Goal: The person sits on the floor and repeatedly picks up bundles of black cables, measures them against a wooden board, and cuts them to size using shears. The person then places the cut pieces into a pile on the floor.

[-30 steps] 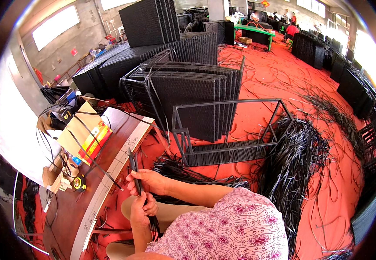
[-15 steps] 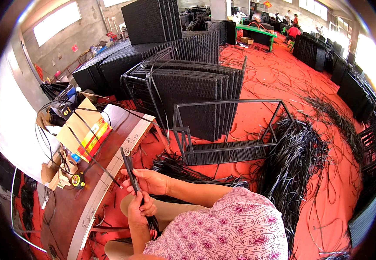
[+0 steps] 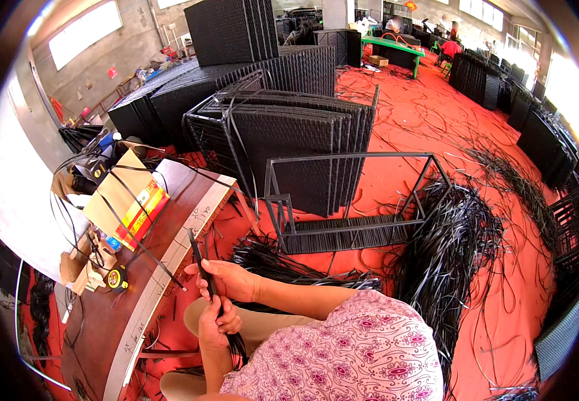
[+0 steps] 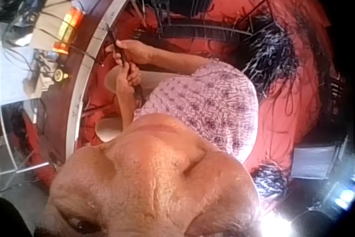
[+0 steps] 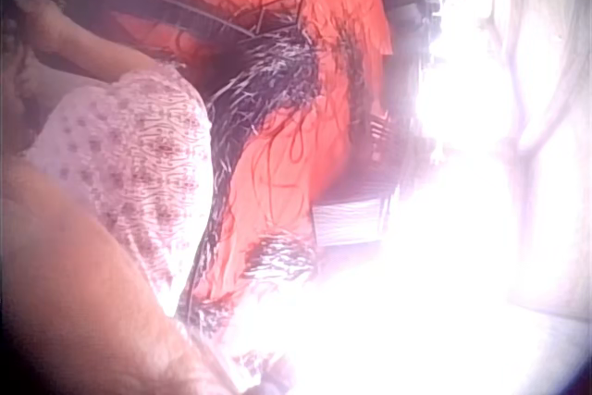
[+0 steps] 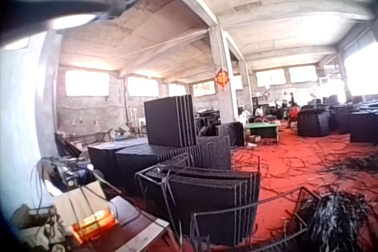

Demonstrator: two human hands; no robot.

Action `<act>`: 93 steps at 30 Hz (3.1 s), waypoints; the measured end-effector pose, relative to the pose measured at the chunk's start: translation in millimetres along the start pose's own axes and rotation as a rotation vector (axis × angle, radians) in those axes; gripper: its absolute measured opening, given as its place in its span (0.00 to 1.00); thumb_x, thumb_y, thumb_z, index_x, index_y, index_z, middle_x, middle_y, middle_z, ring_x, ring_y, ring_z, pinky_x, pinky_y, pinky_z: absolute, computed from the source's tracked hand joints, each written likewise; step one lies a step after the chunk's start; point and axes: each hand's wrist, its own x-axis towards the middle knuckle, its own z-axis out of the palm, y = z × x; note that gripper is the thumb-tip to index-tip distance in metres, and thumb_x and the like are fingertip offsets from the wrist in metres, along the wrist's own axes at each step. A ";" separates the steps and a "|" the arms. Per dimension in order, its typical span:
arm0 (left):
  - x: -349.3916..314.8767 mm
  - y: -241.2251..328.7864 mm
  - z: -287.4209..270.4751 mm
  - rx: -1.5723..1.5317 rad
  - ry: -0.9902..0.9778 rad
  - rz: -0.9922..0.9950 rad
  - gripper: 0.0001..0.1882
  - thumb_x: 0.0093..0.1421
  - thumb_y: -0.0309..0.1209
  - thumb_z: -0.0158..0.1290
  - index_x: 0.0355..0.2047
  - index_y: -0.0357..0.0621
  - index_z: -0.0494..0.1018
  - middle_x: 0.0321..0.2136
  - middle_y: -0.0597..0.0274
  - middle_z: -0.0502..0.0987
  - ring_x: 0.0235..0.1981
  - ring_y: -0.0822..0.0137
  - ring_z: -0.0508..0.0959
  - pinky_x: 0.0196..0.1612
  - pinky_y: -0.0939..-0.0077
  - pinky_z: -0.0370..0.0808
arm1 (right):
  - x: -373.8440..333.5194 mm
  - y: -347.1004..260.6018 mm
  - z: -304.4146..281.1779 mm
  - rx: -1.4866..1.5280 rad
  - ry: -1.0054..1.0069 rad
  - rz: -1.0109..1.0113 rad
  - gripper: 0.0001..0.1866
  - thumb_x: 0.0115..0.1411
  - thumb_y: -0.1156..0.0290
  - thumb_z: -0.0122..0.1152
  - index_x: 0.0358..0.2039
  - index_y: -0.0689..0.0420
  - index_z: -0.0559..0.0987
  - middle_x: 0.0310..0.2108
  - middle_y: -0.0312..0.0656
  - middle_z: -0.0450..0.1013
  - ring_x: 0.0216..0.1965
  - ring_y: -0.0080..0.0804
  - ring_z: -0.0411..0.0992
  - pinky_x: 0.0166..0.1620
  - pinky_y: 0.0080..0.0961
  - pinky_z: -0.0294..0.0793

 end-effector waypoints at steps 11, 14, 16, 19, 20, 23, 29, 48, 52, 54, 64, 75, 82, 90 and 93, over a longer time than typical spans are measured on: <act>0.8 -2.1 -4.9 -0.005 -0.006 -0.020 0.19 0.67 0.44 0.40 0.27 0.42 0.66 0.10 0.75 0.52 0.08 0.80 0.49 0.14 0.82 0.48 | 2.1 5.4 -6.1 -0.055 0.071 -0.033 0.17 0.66 0.57 0.45 0.41 0.59 0.70 0.27 0.37 0.67 0.29 0.32 0.70 0.35 0.28 0.72; 0.0 -3.0 -4.9 -0.005 -0.010 -0.020 0.19 0.67 0.44 0.40 0.27 0.42 0.66 0.10 0.75 0.52 0.09 0.80 0.49 0.15 0.82 0.48 | 0.2 4.8 -3.6 -0.049 0.104 -0.016 0.16 0.66 0.57 0.45 0.41 0.58 0.70 0.27 0.37 0.69 0.28 0.32 0.71 0.34 0.28 0.73; -1.2 -3.4 -5.0 -0.004 -0.004 -0.021 0.19 0.67 0.44 0.40 0.27 0.42 0.66 0.10 0.75 0.52 0.09 0.80 0.49 0.15 0.82 0.48 | -1.0 3.8 0.3 -0.027 0.103 -0.006 0.16 0.66 0.58 0.45 0.41 0.58 0.70 0.26 0.37 0.69 0.27 0.32 0.72 0.33 0.28 0.74; -2.3 -4.6 -4.9 -0.001 0.001 -0.024 0.19 0.67 0.44 0.41 0.27 0.42 0.66 0.10 0.75 0.53 0.09 0.80 0.49 0.15 0.82 0.48 | -1.9 2.4 5.1 0.024 0.095 0.005 0.15 0.66 0.58 0.46 0.41 0.57 0.70 0.26 0.36 0.69 0.26 0.32 0.72 0.32 0.27 0.74; -2.4 -5.1 -5.0 0.000 -0.003 -0.023 0.19 0.67 0.44 0.41 0.27 0.42 0.66 0.10 0.75 0.52 0.09 0.80 0.49 0.15 0.82 0.48 | -2.0 2.4 4.6 0.042 0.094 0.017 0.15 0.66 0.58 0.46 0.41 0.57 0.70 0.26 0.37 0.69 0.26 0.32 0.72 0.32 0.27 0.74; -0.6 -5.4 -4.4 0.017 -0.010 -0.022 0.19 0.66 0.44 0.41 0.26 0.42 0.67 0.10 0.75 0.52 0.09 0.80 0.49 0.15 0.82 0.48 | 0.1 5.9 -8.9 0.065 0.082 0.027 0.15 0.66 0.58 0.46 0.40 0.56 0.71 0.26 0.37 0.69 0.26 0.32 0.72 0.31 0.27 0.75; 1.8 -3.9 -5.9 0.057 0.032 -0.010 0.19 0.66 0.44 0.42 0.26 0.42 0.67 0.10 0.75 0.52 0.08 0.80 0.49 0.15 0.81 0.48 | 1.9 1.6 1.9 0.076 0.218 0.045 0.14 0.66 0.58 0.47 0.36 0.55 0.71 0.23 0.34 0.68 0.25 0.32 0.72 0.31 0.29 0.74; -70.3 49.2 -137.8 2.270 0.879 0.323 0.04 0.57 0.28 0.48 0.29 0.42 0.66 0.22 0.51 0.73 0.28 0.46 0.75 0.29 0.53 0.70 | 103.0 -47.1 -195.3 0.343 0.502 -0.271 0.14 0.68 0.59 0.40 0.28 0.51 0.67 0.12 0.25 0.51 0.11 0.17 0.46 0.15 0.18 0.45; -99.4 77.5 -185.6 2.159 0.990 0.216 0.08 0.57 0.31 0.50 0.31 0.41 0.65 0.26 0.44 0.73 0.30 0.42 0.74 0.30 0.51 0.69 | 136.3 -24.0 -216.2 0.275 0.608 -0.234 0.14 0.68 0.58 0.41 0.29 0.51 0.67 0.15 0.28 0.55 0.14 0.20 0.52 0.19 0.21 0.53; -105.0 97.7 -202.6 2.151 1.053 0.200 0.08 0.57 0.32 0.51 0.32 0.41 0.66 0.26 0.44 0.74 0.31 0.42 0.75 0.31 0.51 0.69 | 151.3 -2.9 -219.9 0.297 0.649 -0.270 0.14 0.68 0.57 0.41 0.29 0.51 0.67 0.17 0.29 0.57 0.17 0.21 0.55 0.22 0.22 0.57; -129.3 144.3 -243.5 2.160 1.226 0.042 0.11 0.53 0.32 0.55 0.34 0.41 0.69 0.27 0.44 0.76 0.31 0.42 0.76 0.33 0.51 0.70 | 187.6 43.4 -192.8 0.324 0.716 -0.253 0.14 0.68 0.58 0.39 0.28 0.50 0.66 0.20 0.32 0.60 0.21 0.27 0.59 0.28 0.29 0.62; -133.9 136.5 -264.6 2.154 1.161 0.186 0.10 0.51 0.28 0.55 0.31 0.37 0.68 0.25 0.41 0.75 0.30 0.40 0.75 0.34 0.48 0.69 | 203.8 58.4 -212.8 0.206 0.868 -0.302 0.14 0.65 0.59 0.42 0.23 0.47 0.64 0.12 0.26 0.53 0.11 0.20 0.49 0.14 0.21 0.47; -129.6 140.9 -239.9 2.111 1.016 0.162 0.12 0.51 0.33 0.56 0.21 0.36 0.70 0.18 0.44 0.73 0.25 0.42 0.75 0.30 0.50 0.68 | 203.6 45.9 -223.3 0.270 0.864 -0.287 0.13 0.67 0.58 0.42 0.27 0.49 0.65 0.14 0.27 0.54 0.12 0.19 0.49 0.16 0.22 0.48; -149.8 118.7 -264.5 2.080 0.953 0.156 0.18 0.54 0.38 0.55 0.20 0.33 0.70 0.16 0.41 0.71 0.24 0.39 0.72 0.27 0.50 0.67 | 204.1 49.9 -213.2 0.193 0.896 -0.274 0.14 0.67 0.60 0.40 0.28 0.54 0.65 0.17 0.34 0.59 0.16 0.27 0.58 0.20 0.30 0.62; -150.8 118.9 -257.9 1.994 0.924 0.098 0.17 0.55 0.38 0.55 0.21 0.33 0.71 0.17 0.41 0.71 0.24 0.40 0.73 0.27 0.53 0.67 | 202.3 52.0 -212.4 0.208 0.877 -0.286 0.14 0.67 0.60 0.40 0.27 0.53 0.65 0.17 0.33 0.60 0.16 0.27 0.58 0.19 0.30 0.62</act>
